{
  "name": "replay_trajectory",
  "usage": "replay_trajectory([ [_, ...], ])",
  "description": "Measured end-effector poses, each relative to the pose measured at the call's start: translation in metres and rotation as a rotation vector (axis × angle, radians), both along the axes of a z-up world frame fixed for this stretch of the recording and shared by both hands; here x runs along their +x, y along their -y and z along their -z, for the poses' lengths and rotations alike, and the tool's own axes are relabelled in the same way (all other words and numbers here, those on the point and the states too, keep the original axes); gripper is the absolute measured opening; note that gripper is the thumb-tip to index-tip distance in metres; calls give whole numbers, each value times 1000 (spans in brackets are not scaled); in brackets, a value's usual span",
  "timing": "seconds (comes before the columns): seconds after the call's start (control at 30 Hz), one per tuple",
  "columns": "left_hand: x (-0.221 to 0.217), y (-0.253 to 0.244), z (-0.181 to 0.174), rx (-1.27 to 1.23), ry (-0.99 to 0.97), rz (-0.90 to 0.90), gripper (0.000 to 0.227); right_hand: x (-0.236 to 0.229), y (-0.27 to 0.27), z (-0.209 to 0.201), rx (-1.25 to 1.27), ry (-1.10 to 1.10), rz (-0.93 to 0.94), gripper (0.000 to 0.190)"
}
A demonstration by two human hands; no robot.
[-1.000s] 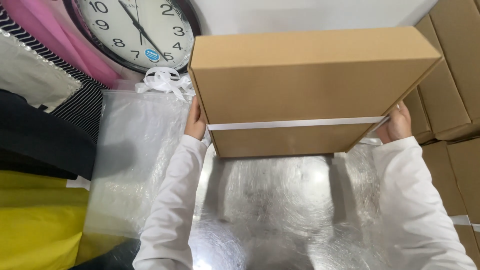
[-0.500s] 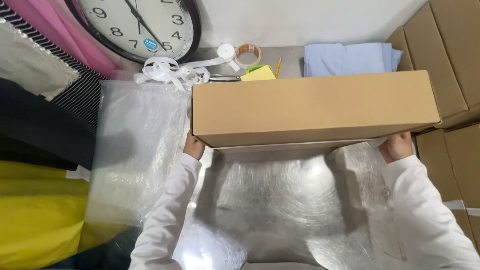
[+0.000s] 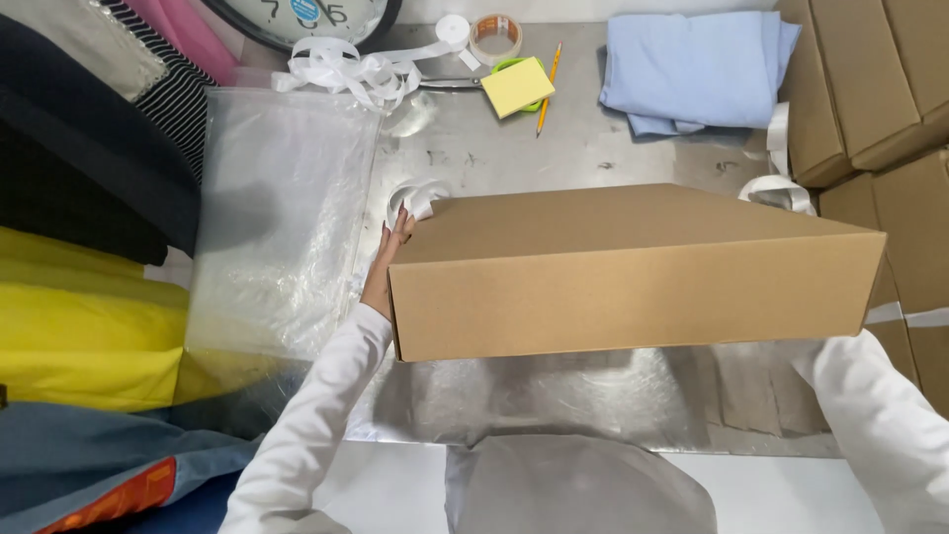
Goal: The person folds a black garment and places it into a clear plastic bag. They then place the bagged garment into a cardboard box, close the box, and tie it with a white ribbon.
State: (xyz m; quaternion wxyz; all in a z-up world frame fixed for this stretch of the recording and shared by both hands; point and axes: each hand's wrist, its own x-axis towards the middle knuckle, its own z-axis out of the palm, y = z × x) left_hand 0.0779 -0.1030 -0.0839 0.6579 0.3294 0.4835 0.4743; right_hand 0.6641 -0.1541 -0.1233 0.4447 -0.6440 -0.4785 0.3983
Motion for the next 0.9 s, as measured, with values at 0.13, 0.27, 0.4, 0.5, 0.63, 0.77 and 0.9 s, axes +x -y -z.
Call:
replay_trajectory([
  [0.13, -6, 38, -41, 217, -426, 202, 47, 12, 21, 4, -54, 139, -45, 24],
  [0.27, -20, 49, -39, 593, -967, 383, 63, 33, 38, 11, -113, 282, -81, 22],
  [0.4, -38, 45, 7, 985, -1100, 353, 16, 44, 55, 25, -188, 417, -132, 22],
  [0.5, -50, 40, 39, 1014, -1140, 354, 6, 36, 56, 22, -229, 516, -178, 23],
  [0.63, -54, 44, 27, 1012, -1206, 443, 17, 57, 46, 70, -274, 608, -211, 25],
  [0.77, -66, 29, 58, 1118, -1359, 480, 31, 37, 46, 64, 14, 1054, -493, 28],
  [0.9, -77, 16, 86, 1250, -1494, 455, 32, 15, 35, 49, 467, 1096, -534, 13],
])
